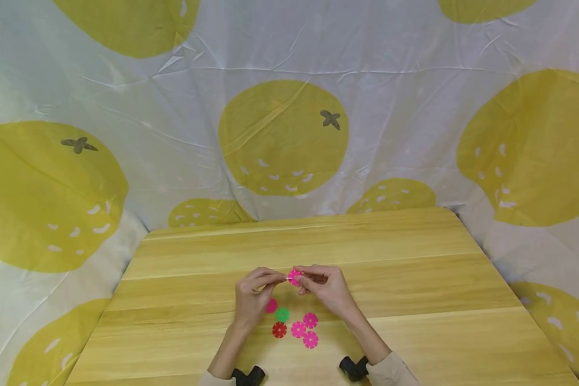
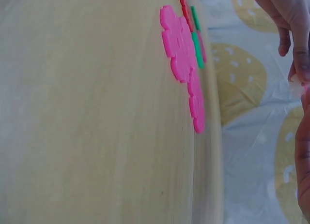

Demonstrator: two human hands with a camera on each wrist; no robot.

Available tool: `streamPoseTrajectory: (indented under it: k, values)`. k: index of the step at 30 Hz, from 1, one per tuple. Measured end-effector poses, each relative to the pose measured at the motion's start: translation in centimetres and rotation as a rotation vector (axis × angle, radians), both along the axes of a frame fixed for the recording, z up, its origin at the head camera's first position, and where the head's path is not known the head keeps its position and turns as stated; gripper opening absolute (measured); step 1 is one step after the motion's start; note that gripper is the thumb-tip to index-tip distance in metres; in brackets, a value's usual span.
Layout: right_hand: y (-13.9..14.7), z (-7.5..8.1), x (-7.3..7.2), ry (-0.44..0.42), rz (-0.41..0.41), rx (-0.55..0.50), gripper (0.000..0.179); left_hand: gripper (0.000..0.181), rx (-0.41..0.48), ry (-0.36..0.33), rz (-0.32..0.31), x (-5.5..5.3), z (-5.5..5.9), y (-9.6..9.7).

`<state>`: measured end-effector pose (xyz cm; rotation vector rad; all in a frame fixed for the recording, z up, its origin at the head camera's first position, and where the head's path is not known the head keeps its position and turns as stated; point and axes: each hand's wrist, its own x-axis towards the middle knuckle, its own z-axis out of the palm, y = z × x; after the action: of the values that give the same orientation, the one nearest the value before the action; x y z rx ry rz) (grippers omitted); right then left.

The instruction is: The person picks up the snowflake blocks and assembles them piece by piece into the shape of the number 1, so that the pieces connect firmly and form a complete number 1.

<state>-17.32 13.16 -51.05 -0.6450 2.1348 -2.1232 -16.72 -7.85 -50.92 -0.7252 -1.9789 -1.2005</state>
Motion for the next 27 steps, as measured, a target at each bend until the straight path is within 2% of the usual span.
streamPoseTrajectory:
  k: [4, 7, 12, 15, 19, 22, 27]
  values:
    - [0.3, -0.1, -0.2, -0.021, 0.03, 0.019, 0.033, 0.014, -0.019, -0.019, -0.006, 0.0, 0.0, -0.4]
    - [0.8, -0.2, -0.5, -0.063, 0.059, 0.036, 0.037, 0.012, -0.016, -0.076, -0.013, -0.1, 0.0, -0.7]
    - [2.0, -0.4, -1.0, -0.161, 0.131, 0.082, 0.037, 0.008, 0.015, -0.238, -0.027, -0.2, 0.1, -1.4]
    - [2.6, -0.7, -1.2, -0.232, 0.218, 0.127, 0.038, 0.007, 0.024, -0.336, -0.033, -0.2, 0.1, -1.7]
    - [2.9, -1.3, -1.3, -0.315, 0.329, 0.184, 0.039, 0.007, 0.021, -0.422, -0.025, -0.3, 0.1, -1.9]
    - [3.0, -1.8, -1.4, -0.327, 0.383, 0.21, 0.037, 0.004, 0.015, -0.471, -0.011, -0.3, 0.0, -2.0]
    - [3.3, -2.6, -1.5, -0.226, 0.429, 0.248, 0.031, 0.005, 0.015, -0.553, -0.007, -0.3, 0.1, -2.0]
